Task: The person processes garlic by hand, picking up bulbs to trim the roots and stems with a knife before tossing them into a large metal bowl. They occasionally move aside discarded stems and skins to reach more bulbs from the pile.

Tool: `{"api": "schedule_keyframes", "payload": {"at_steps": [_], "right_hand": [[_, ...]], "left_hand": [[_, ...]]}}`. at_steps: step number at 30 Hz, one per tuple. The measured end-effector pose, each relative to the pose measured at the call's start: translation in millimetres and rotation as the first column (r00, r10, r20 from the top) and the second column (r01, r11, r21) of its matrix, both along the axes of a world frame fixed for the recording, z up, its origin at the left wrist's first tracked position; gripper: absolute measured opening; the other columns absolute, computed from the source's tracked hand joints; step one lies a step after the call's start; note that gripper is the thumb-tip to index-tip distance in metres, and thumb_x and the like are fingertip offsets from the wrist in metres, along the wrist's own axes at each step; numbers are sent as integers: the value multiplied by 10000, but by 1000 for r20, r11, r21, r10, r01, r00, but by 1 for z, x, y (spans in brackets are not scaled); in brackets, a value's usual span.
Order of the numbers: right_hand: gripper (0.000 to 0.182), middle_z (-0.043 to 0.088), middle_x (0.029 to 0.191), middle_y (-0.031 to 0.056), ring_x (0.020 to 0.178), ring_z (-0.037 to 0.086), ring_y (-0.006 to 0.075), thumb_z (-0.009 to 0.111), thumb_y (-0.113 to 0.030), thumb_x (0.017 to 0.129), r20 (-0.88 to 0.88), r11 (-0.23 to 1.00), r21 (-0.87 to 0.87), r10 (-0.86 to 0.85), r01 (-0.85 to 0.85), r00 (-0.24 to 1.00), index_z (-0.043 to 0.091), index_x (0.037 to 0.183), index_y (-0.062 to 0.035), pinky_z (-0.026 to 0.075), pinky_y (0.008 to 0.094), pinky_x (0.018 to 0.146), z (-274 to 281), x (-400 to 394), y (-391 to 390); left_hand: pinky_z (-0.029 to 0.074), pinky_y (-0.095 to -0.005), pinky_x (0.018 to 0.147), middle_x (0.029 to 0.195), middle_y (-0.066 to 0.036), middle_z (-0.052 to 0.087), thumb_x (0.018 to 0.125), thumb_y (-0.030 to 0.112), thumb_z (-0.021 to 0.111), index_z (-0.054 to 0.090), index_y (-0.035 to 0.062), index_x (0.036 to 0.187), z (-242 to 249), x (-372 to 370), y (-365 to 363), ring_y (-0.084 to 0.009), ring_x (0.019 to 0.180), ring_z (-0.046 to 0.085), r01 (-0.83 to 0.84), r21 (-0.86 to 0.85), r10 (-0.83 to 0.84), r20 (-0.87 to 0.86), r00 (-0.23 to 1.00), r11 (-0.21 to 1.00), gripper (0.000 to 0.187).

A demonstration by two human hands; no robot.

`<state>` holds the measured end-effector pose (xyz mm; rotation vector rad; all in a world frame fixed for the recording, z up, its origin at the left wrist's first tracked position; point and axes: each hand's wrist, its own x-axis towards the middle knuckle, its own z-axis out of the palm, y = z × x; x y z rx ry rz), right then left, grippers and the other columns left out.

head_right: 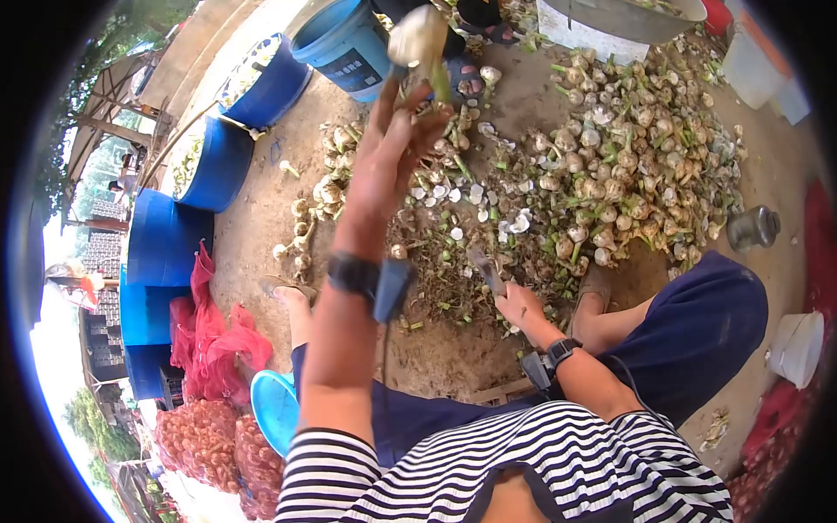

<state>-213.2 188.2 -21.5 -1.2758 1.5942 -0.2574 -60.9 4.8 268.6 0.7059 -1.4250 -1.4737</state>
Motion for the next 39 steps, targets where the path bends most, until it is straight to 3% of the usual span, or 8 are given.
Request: {"api": "schedule_keyframes", "payload": {"at_steps": [3, 6, 10, 16, 19, 23, 26, 39], "right_hand": [[287, 636, 826, 174, 747, 605, 351, 548, -284, 880, 64, 994, -16, -105, 106, 992, 598, 1003, -29, 463, 488, 696, 7, 0, -8], [314, 651, 860, 189, 802, 627, 368, 574, -275, 877, 68, 990, 63, -129, 125, 989, 604, 1044, -12, 475, 470, 717, -7, 2, -15], [336, 666, 900, 207, 849, 642, 376, 591, -290, 881, 65, 981, 148, -137, 126, 988, 615, 1063, -9, 482, 474, 734, -12, 3, -17], [375, 677, 964, 199, 896, 646, 382, 610, -316, 888, 54, 956, 249, -173, 155, 983, 628, 1099, -7, 490, 470, 775, -40, 4, -17], [362, 678, 979, 200, 912, 649, 382, 606, -302, 890, 79, 963, 228, -166, 144, 983, 631, 1110, -15, 495, 462, 794, -36, 8, -17], [363, 686, 863, 161, 746, 677, 281, 629, -283, 853, 55, 988, -82, -128, 133, 990, 619, 1087, -6, 509, 399, 693, -19, 14, -14], [367, 690, 866, 179, 778, 670, 340, 623, -298, 867, 179, 985, 25, -172, 170, 969, 621, 1104, -19, 511, 404, 715, 35, 20, -25], [137, 560, 747, 64, 652, 639, 268, 656, -158, 822, -211, 458, -837, 233, -298, 949, 605, 931, -94, 530, 370, 600, 100, 42, 6]], "left_hand": [[380, -417, 1121, 1471, -204, 424, 947, 277, 620, 269, 40, 1516, -30, 29, -56, -323, 1328, 454, 8, -10, -3, 462, 887, 1000, 710], [386, -432, 1123, 1445, -127, 491, 866, 172, 682, 506, 159, 1399, -150, 108, -44, -343, 1309, 480, -83, 32, 5, 907, 421, 996, 561], [482, -443, 989, 1363, -165, 534, 797, 72, 657, 597, 251, 1282, -326, 213, 15, -393, 1220, 528, 494, -190, 273, 957, -99, 848, 521], [531, -411, 833, 1160, -179, 589, 851, 156, 650, 568, 201, 1311, -341, 222, 41, -327, 1044, 616, -297, -23, -32, 984, -176, 955, 469], [528, -452, 800, 1089, -187, 628, 788, 361, 737, 565, 138, 1308, -334, 217, 62, -343, 884, 652, -47, -214, 198, 954, -225, 976, 591], [469, -419, 941, 1246, -202, 607, 794, 459, 716, 543, 40, 1319, -302, 167, 65, -326, 1071, 611, -358, 405, -187, 840, 509, 841, 694], [411, -365, 1015, 1351, -169, 552, 844, 445, 663, 482, -22, 1356, -272, 128, 97, -272, 1184, 554, -389, 565, 87, 486, 870, 728, 716], [464, -271, 767, 969, -13, 636, 875, 323, 700, 630, 16, 1092, -188, 93, 191, -104, 876, 554, -300, 229, 128, 556, 821, 926, 382]]}}
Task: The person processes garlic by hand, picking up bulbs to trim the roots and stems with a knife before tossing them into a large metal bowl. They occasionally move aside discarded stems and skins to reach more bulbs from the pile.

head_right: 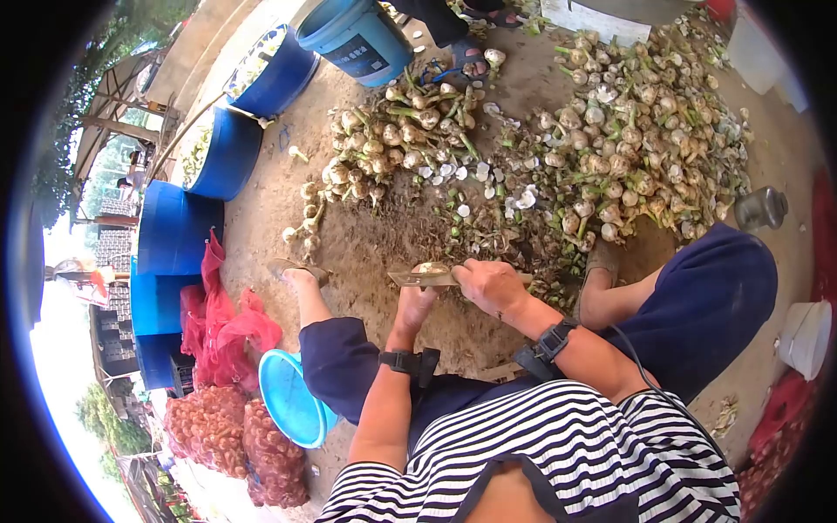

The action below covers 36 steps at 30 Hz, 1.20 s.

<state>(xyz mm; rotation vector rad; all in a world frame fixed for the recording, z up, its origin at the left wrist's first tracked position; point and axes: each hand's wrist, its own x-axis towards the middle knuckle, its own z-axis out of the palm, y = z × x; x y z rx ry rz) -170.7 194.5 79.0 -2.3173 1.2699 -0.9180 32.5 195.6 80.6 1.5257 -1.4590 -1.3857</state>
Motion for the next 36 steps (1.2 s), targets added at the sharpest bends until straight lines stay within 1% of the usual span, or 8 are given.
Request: {"api": "schedule_keyframes", "payload": {"at_steps": [7, 10, 14, 17, 25, 28, 31, 36], "right_hand": [[93, 569, 723, 77, 644, 637, 281, 626, -148, 827, 102, 997, -72, -5, 12, 995, 585, 885, -88, 536, 386, 614, 2, -11, 8], [140, 623, 816, 208, 760, 616, 411, 575, -161, 867, -171, 863, 432, -206, 261, 964, 548, 908, -30, 489, 517, 704, -93, -48, 6], [193, 644, 868, 223, 803, 624, 430, 554, -201, 890, -140, 659, 687, -295, 308, 945, 558, 945, -16, 469, 519, 701, -50, -55, -3], [206, 648, 849, 214, 799, 625, 423, 570, -207, 884, -18, 763, 605, -273, 228, 962, 566, 978, -24, 470, 516, 702, -35, -46, -5], [147, 621, 788, 178, 689, 623, 380, 624, -142, 856, 381, 972, 147, -226, 183, 897, 575, 934, -27, 494, 432, 601, 61, -19, -27], [174, 649, 832, 181, 750, 630, 414, 601, -159, 850, 111, 901, 398, -234, 173, 966, 599, 967, -31, 493, 478, 657, 11, -19, -27], [268, 673, 899, 207, 836, 636, 438, 580, -225, 842, -162, 593, 746, -279, 302, 947, 616, 1010, -20, 489, 513, 750, -86, -42, -9], [327, 682, 903, 222, 845, 657, 410, 570, -255, 836, -5, 461, 865, -388, 199, 922, 616, 1031, 3, 498, 479, 765, -127, -39, 0]], "left_hand": [[463, -233, 699, 932, -5, 626, 849, 382, 724, 635, 17, 1042, 31, -27, 24, -73, 823, 554, -117, 19, 118, -147, 982, 993, 423], [488, -282, 818, 989, -27, 667, 758, 283, 775, 634, -21, 1113, 51, -45, 34, -118, 901, 605, -40, 9, 40, -344, 938, 999, 488], [441, -331, 970, 1124, -65, 618, 707, 321, 810, 611, 26, 1224, 60, -44, 19, -180, 1114, 565, 64, -89, -89, -320, 943, 994, 628], [434, -348, 994, 1149, -64, 603, 723, 304, 812, 600, 46, 1260, 59, -21, 7, -206, 1131, 558, 14, -183, -3, 56, 998, 983, 632], [550, -282, 733, 992, -28, 608, 932, 138, 626, 473, 102, 1182, 0, -28, 7, -136, 800, 638, -403, 302, 492, -678, 546, 864, 295], [541, -269, 715, 1017, -27, 595, 919, 115, 627, 477, 101, 1184, 6, -47, -5, -131, 810, 624, -375, 323, 486, -696, 529, 869, 304], [525, -249, 697, 1034, -46, 584, 880, 103, 626, 445, 88, 1237, 30, -67, -34, -113, 811, 606, -214, 220, 307, -706, 639, 952, 400], [422, -454, 1053, 1386, -245, 475, 725, 252, 807, 337, 33, 1454, 43, -118, -104, -370, 1243, 499, 336, -239, -341, 20, 940, 911, 895]]}}
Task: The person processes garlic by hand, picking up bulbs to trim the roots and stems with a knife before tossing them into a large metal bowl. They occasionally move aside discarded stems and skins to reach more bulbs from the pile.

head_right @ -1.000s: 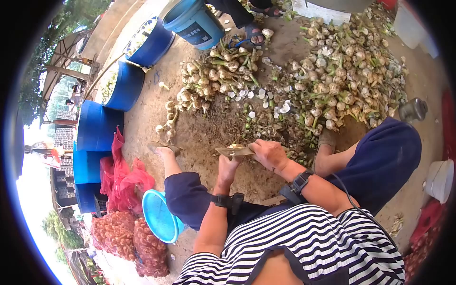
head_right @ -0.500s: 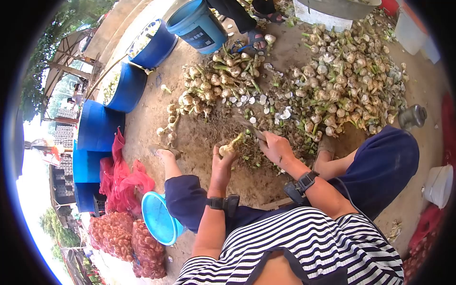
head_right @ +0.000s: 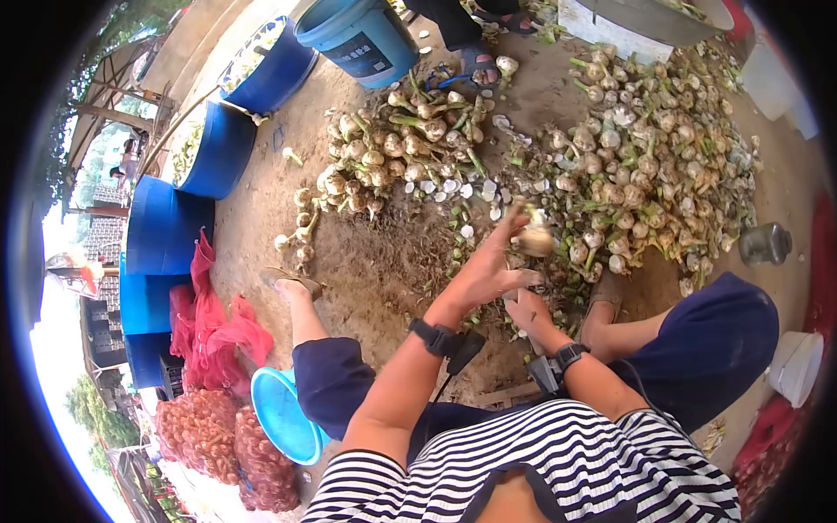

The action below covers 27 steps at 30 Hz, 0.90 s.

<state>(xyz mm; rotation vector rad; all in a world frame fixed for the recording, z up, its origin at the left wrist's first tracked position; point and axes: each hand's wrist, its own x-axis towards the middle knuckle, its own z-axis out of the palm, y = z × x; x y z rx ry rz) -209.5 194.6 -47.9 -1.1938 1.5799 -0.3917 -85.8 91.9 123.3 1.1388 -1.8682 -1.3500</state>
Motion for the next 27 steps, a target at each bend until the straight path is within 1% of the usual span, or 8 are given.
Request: {"api": "schedule_keyframes", "payload": {"at_steps": [1, 4, 6, 9, 18, 22, 25, 27], "right_hand": [[329, 683, 892, 221, 836, 662, 403, 567, -249, 836, 61, 1000, -25, -13, 14, 998, 616, 1037, 7, 501, 471, 756, 7, 2, -9], [334, 661, 754, 135, 634, 653, 264, 588, -229, 867, 69, 972, 214, -113, 96, 991, 613, 1104, 5, 502, 407, 604, 7, 1, -20], [329, 645, 725, 105, 577, 631, 212, 593, -222, 880, 128, 947, 288, -184, 141, 974, 610, 1122, 0, 491, 381, 557, -4, 2, -21], [317, 631, 718, 84, 544, 605, 172, 593, -216, 893, 129, 915, 375, -210, 149, 969, 606, 1129, -5, 477, 358, 528, -13, 2, -21], [291, 612, 708, 98, 543, 590, 189, 590, -175, 894, 125, 887, 423, -261, 187, 957, 567, 1100, 30, 476, 358, 526, -39, 0, -25], [237, 565, 642, 40, 500, 531, 128, 627, -164, 890, 153, 887, 402, -308, 225, 939, 593, 1025, 27, 429, 315, 479, -22, 3, -26], [298, 615, 706, 80, 542, 598, 188, 641, -221, 890, 159, 925, 348, -218, 152, 963, 585, 1065, 12, 468, 362, 519, -23, 1, -21], [300, 616, 705, 81, 546, 604, 190, 642, -222, 891, 143, 927, 345, -204, 145, 968, 586, 1072, 10, 470, 361, 523, -14, 3, -22]], "left_hand": [[389, -475, 1083, 1405, -249, 463, 717, 275, 816, 366, 42, 1446, -5, -1, -18, -402, 1268, 473, 92, -121, -77, 124, 989, 988, 888], [399, -469, 1062, 1391, -226, 484, 757, 200, 780, 458, 38, 1384, -64, 60, -78, -375, 1251, 494, -66, -341, 204, 386, 899, 938, 723], [395, -488, 1057, 1383, -229, 479, 763, 159, 781, 461, 50, 1378, -106, 123, -114, -401, 1259, 467, -327, -456, 539, 483, 691, 828, 702], [340, -514, 1093, 1481, -161, 365, 762, 205, 791, 417, 120, 1449, -127, 194, -160, -370, 1353, 359, -516, -424, 637, 682, 360, 745, 787], [266, -506, 1128, 1447, -77, 435, 694, 236, 806, 575, 156, 1307, -177, 223, -212, -344, 1366, 348, -574, -555, 792, 510, 336, 601, 660], [256, -505, 1137, 1419, -75, 467, 728, 318, 782, 588, 162, 1266, -160, 236, -199, -329, 1361, 361, -240, -572, 620, 702, 351, 784, 593], [247, -513, 1144, 1385, -76, 502, 739, 337, 776, 593, 150, 1249, -160, 239, -203, -318, 1354, 376, 112, -517, 456, 822, 340, 848, 572], [238, -519, 1157, 1322, -107, 560, 767, 338, 754, 584, 120, 1183, -170, 233, -201, -312, 1343, 408, 147, -528, 458, 820, 344, 836, 500]]}}
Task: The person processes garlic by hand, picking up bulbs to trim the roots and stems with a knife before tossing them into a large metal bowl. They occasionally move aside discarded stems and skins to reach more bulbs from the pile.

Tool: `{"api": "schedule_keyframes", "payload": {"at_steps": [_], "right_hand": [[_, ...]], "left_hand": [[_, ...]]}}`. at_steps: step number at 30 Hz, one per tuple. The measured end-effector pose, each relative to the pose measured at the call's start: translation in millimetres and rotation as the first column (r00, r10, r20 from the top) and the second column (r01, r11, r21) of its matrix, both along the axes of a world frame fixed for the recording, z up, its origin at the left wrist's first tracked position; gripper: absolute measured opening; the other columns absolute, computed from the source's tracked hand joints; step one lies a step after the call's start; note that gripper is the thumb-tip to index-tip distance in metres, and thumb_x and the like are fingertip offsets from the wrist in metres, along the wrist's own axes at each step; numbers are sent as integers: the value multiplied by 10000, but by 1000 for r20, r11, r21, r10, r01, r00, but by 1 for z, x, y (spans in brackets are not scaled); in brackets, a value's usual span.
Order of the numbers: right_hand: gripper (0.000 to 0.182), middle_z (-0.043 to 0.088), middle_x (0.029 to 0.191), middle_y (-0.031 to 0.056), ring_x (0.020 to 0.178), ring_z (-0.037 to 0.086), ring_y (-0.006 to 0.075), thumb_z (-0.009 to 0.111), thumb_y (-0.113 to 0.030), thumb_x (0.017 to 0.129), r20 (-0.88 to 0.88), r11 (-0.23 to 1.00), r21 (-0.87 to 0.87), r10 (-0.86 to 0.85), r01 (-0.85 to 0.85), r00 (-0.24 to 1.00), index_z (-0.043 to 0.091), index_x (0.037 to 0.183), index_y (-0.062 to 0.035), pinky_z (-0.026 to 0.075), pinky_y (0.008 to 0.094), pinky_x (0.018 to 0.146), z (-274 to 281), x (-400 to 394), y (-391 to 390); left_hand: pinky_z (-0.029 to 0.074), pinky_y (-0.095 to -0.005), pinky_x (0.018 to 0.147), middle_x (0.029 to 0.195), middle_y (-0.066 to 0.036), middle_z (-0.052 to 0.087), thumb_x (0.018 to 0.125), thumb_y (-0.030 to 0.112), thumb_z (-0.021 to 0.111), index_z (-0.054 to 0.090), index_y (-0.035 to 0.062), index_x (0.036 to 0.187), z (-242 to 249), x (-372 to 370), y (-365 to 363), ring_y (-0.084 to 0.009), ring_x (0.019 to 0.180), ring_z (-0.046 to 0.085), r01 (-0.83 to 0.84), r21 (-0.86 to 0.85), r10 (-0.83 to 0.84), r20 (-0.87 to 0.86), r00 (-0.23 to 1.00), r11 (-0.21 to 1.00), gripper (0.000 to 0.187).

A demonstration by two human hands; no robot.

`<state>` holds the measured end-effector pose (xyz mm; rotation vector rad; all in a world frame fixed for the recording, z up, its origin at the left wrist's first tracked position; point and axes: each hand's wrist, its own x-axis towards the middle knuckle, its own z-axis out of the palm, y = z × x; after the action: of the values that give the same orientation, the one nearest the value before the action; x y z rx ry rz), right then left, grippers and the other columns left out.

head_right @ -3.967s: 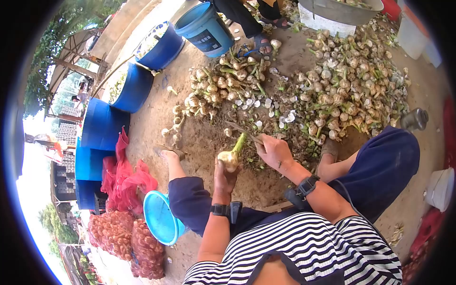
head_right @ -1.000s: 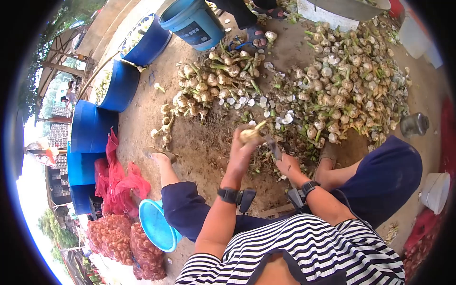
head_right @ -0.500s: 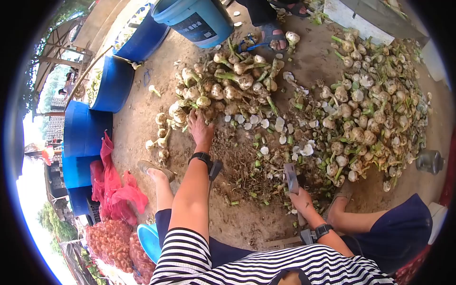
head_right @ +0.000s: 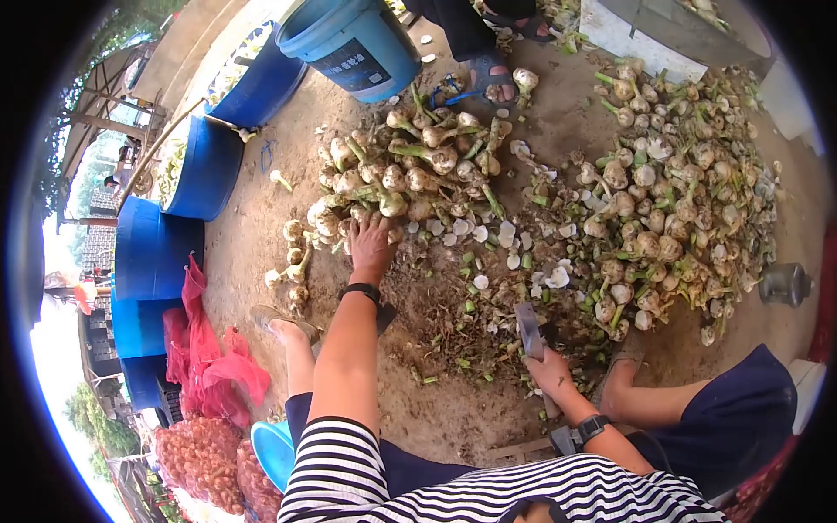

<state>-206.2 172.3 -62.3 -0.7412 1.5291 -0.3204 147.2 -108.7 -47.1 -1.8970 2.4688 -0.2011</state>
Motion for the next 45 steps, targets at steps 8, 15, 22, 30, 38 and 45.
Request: {"api": "schedule_keyframes", "payload": {"at_steps": [8, 15, 22, 30, 38, 45], "right_hand": [[311, 627, 711, 88, 557, 620, 197, 611, -224, 881, -18, 995, -104, 7, -9, 1000, 589, 1098, -2, 486, 362, 546, 16, 2, -1], [347, 660, 766, 96, 597, 649, 186, 622, -305, 901, -40, 963, -270, -3, -8, 999, 597, 1109, -29, 508, 364, 601, 45, 6, -4], [365, 675, 856, 197, 716, 659, 352, 615, -307, 886, -206, 865, -484, 38, -136, 978, 596, 1116, -24, 514, 422, 682, 63, 9, 1], [206, 665, 901, 181, 831, 641, 393, 611, -203, 851, -544, 555, -620, 205, -555, 814, 597, 990, -52, 512, 490, 713, 81, 12, 15], [118, 601, 770, 94, 704, 649, 289, 627, -140, 821, -536, 211, -815, 77, -539, 841, 576, 899, -68, 531, 395, 615, 126, 18, 21], [118, 582, 730, 74, 661, 645, 271, 637, -165, 828, -506, 98, -858, 18, -505, 862, 591, 901, -84, 536, 399, 586, 131, 20, 30]], "left_hand": [[406, -484, 1045, 1157, -229, 640, 868, 283, 662, 507, 14, 1302, -82, -26, 148, -375, 1168, 568, -542, 224, 582, -420, 696, 810, 533], [470, -473, 946, 1212, -271, 609, 866, 192, 632, 518, 34, 1325, -55, -45, 221, -437, 1138, 562, -192, 518, 532, -659, 532, 834, 499], [463, -412, 959, 1228, -218, 622, 880, 106, 597, 518, -25, 1299, -9, -93, 248, -354, 1136, 591, -8, 620, 548, -688, 476, 785, 445], [445, -299, 911, 1139, -57, 604, 920, 165, 630, 477, 5, 1315, 79, -142, 280, -133, 1051, 556, 175, 686, 702, -711, -47, 706, 453], [417, -273, 650, 893, 19, 596, 934, 294, 649, 609, 38, 1075, 103, -143, 304, -91, 755, 511, 176, 574, 550, -818, 171, 799, 294], [403, -280, 604, 778, 27, 581, 893, 391, 684, 653, -13, 970, 133, -155, 324, -93, 708, 511, 120, 511, 509, -859, 52, 851, 413]]}}
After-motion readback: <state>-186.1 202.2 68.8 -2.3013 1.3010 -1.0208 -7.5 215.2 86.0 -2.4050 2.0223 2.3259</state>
